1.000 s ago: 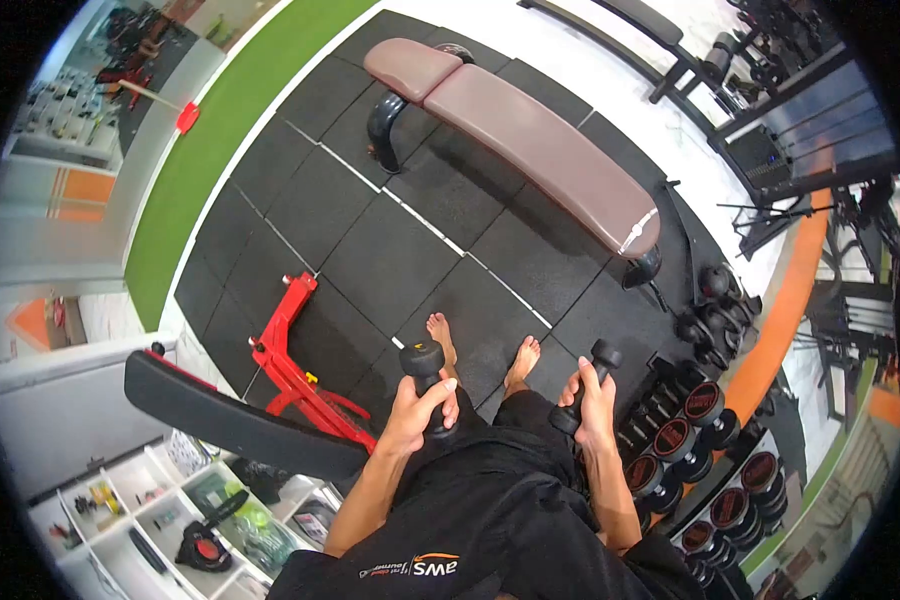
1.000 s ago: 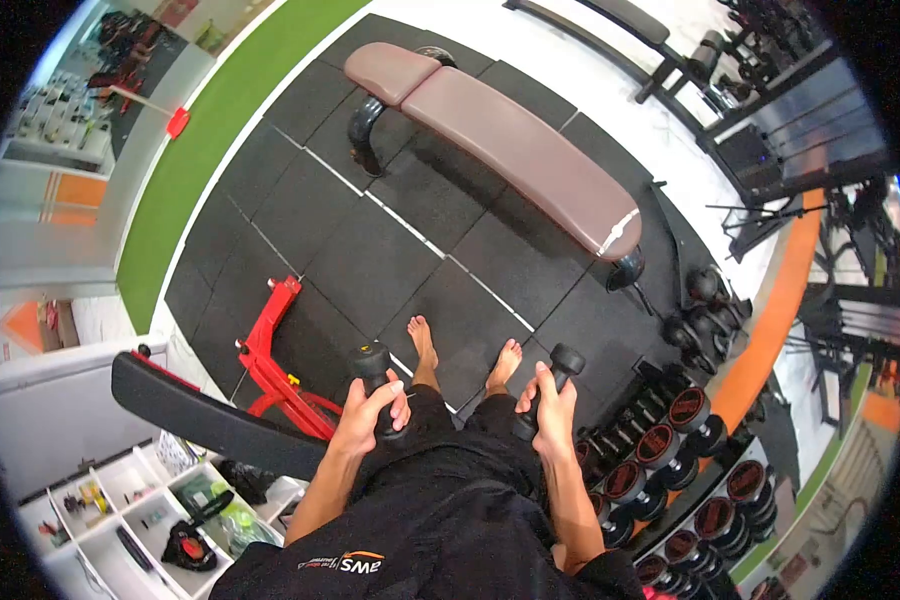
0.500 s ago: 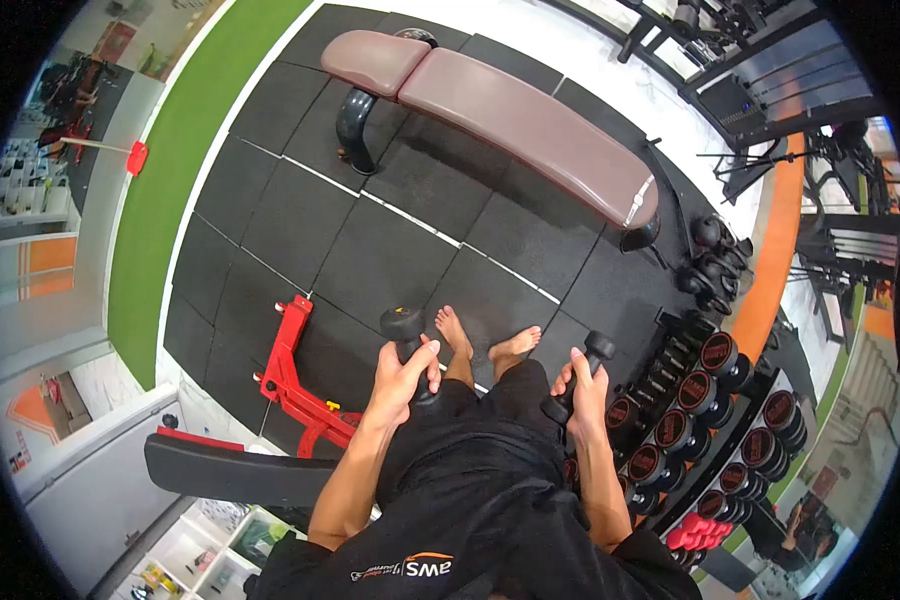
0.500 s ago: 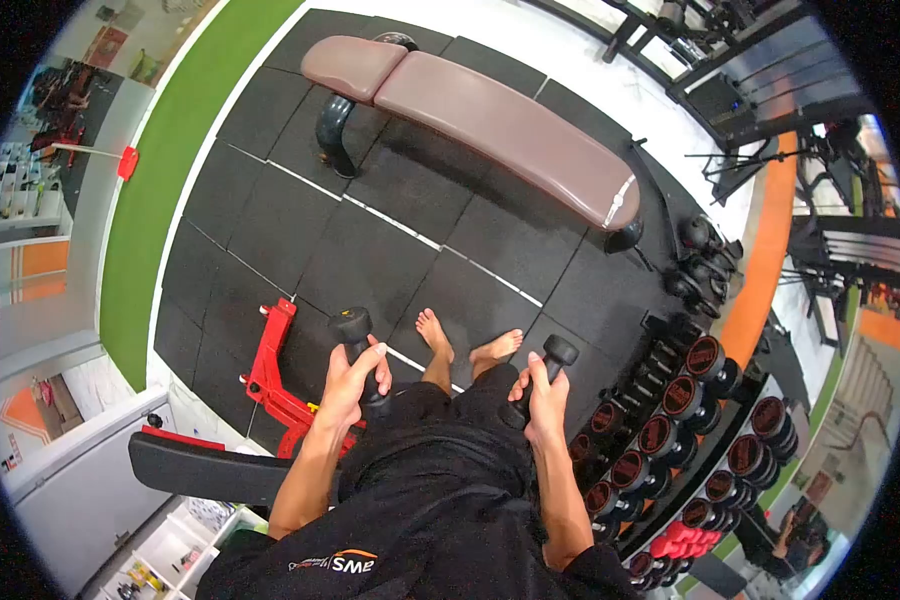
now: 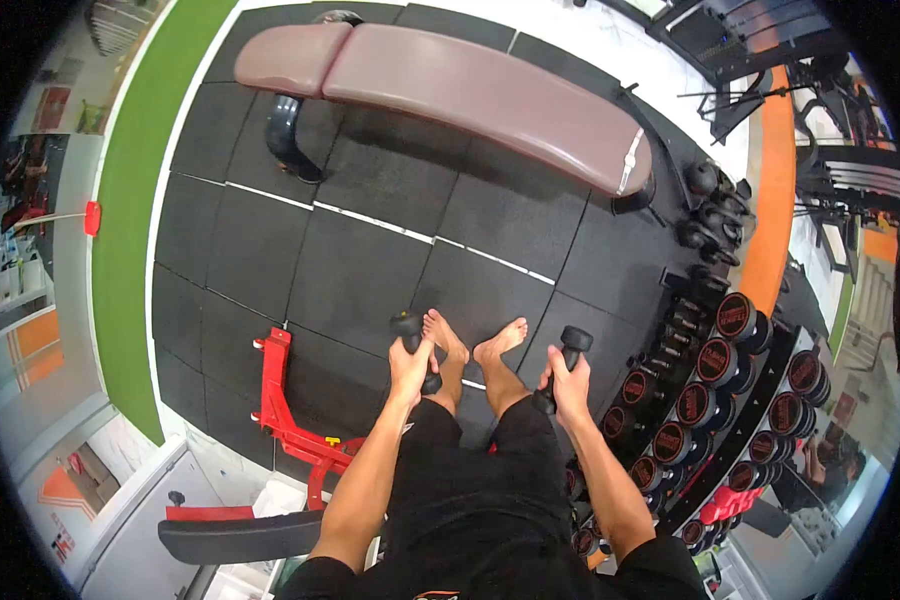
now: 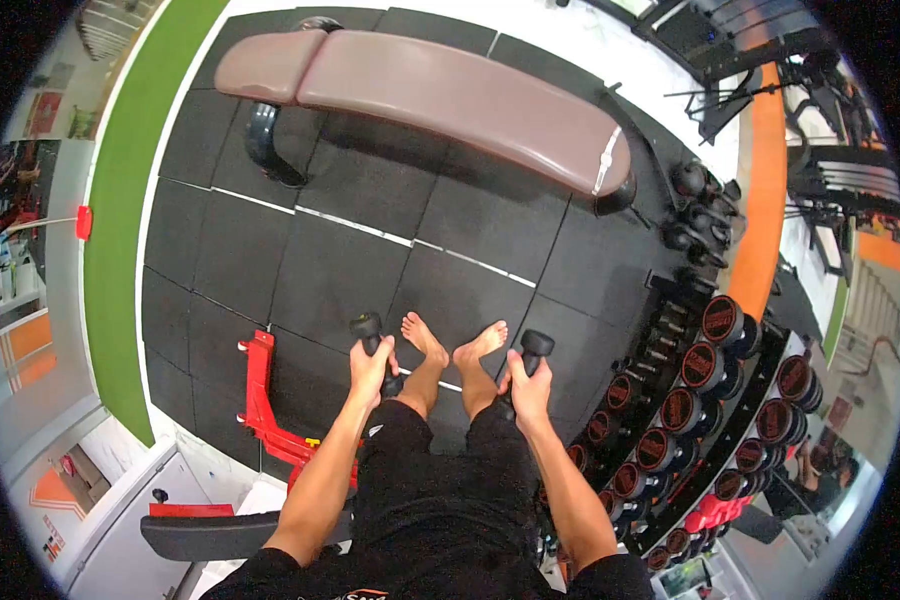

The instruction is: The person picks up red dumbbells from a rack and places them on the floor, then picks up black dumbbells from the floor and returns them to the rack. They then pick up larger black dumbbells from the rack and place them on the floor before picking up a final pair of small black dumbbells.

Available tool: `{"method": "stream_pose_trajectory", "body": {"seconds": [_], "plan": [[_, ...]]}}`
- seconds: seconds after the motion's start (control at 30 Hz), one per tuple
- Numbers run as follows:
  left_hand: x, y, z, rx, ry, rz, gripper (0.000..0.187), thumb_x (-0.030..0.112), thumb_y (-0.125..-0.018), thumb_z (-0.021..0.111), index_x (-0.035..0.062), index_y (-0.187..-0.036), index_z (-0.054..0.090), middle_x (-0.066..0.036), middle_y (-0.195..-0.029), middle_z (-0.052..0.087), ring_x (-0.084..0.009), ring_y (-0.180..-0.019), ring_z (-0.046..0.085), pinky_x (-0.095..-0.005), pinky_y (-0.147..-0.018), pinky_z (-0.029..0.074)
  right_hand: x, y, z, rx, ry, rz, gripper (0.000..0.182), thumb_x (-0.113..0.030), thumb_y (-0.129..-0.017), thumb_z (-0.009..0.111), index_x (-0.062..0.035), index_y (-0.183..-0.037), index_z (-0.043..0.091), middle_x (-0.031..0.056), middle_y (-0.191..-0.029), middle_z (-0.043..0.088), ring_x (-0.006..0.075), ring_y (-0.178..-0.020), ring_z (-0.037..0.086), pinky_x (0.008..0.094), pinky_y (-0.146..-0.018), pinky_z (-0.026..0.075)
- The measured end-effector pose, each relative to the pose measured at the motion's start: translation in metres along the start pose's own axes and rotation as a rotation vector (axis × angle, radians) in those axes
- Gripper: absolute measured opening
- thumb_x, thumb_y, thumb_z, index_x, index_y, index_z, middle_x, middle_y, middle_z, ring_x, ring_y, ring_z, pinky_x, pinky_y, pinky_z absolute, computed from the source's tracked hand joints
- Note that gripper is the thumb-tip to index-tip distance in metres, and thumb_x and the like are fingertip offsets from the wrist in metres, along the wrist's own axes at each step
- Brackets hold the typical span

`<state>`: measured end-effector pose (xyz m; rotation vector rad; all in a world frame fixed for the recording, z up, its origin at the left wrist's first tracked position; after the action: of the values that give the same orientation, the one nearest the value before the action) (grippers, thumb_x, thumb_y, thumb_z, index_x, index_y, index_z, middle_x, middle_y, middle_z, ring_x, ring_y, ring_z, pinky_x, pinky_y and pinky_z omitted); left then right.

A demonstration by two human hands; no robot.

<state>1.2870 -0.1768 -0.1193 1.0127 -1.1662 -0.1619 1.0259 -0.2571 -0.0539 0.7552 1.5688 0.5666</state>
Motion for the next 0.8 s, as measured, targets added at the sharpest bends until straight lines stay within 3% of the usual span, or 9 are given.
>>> {"method": "stream_pose_trajectory", "body": {"seconds": [0.23, 0.43, 0.67, 0.73, 0.8], "plan": [[-0.12, -0.138, -0.009, 0.232, -0.143, -0.048, 0.014, 0.013, -0.089, 0.066, 0.0034, -0.084, 0.057, -0.003, -0.059, 0.056, -0.0131, -0.047, 0.054, -0.0303, -0.047, 0.042, 0.112, -0.136, 0.006, 0.04, 0.269, -0.064, 0.021, -0.019, -0.093, 0.068, -0.0026, -0.089, 0.055, 0.0018, -0.059, 0.055, 0.0118, -0.044, 0.052, 0.0294, -0.042, 0.041], [-0.243, -0.247, -0.039, 0.328, -0.252, -0.06, 0.014, 0.012, -0.083, 0.067, 0.0045, -0.089, 0.057, -0.004, -0.07, 0.06, -0.013, -0.058, 0.058, -0.0305, -0.054, 0.048, 0.219, -0.25, 0.012, 0.057, 0.363, -0.073, 0.025, -0.024, -0.09, 0.069, -0.0022, -0.089, 0.057, 0.0036, -0.057, 0.057, 0.0134, -0.046, 0.055, 0.0309, -0.045, 0.044], [-0.268, -0.323, -0.032, 0.29, -0.342, -0.193, 0.023, 0.018, -0.078, 0.07, 0.0016, -0.091, 0.061, -0.008, -0.076, 0.066, -0.0168, -0.068, 0.062, -0.0342, -0.066, 0.049, 0.301, -0.357, 0.016, 0.036, 0.472, 0.055, 0.025, -0.018, -0.087, 0.065, -0.0007, -0.099, 0.051, 0.0091, -0.076, 0.062, 0.0162, -0.065, 0.061, 0.0324, -0.061, 0.05], [-0.285, -0.345, -0.034, 0.3, -0.458, -0.186, 0.03, 0.022, -0.076, 0.072, 0.0, -0.094, 0.063, -0.01, -0.081, 0.069, -0.0192, -0.072, 0.063, -0.0365, -0.071, 0.05, 0.321, -0.382, 0.017, 0.014, 0.453, 0.084, 0.025, -0.018, -0.089, 0.064, -0.0013, -0.102, 0.05, 0.0097, -0.081, 0.062, 0.0164, -0.069, 0.062, 0.0329, -0.064, 0.051], [-0.308, -0.372, -0.039, 0.335, -0.598, -0.097, 0.024, 0.016, -0.075, 0.071, 0.0012, -0.092, 0.063, -0.011, -0.077, 0.066, -0.0211, -0.069, 0.063, -0.0377, -0.069, 0.051, 0.337, -0.409, 0.02, -0.025, 0.337, 0.145, 0.025, -0.018, -0.091, 0.063, -0.0022, -0.105, 0.048, 0.0098, -0.086, 0.061, 0.0165, -0.073, 0.063, 0.0334, -0.066, 0.052]]}}
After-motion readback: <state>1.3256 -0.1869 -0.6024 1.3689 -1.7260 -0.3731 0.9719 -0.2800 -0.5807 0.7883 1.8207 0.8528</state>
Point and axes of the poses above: each hand's wrist, its own y-axis away from the middle knuckle, its own z-axis out of the palm, x = y × z, the point moved 3 cm from there along -y, towards the middle knuckle
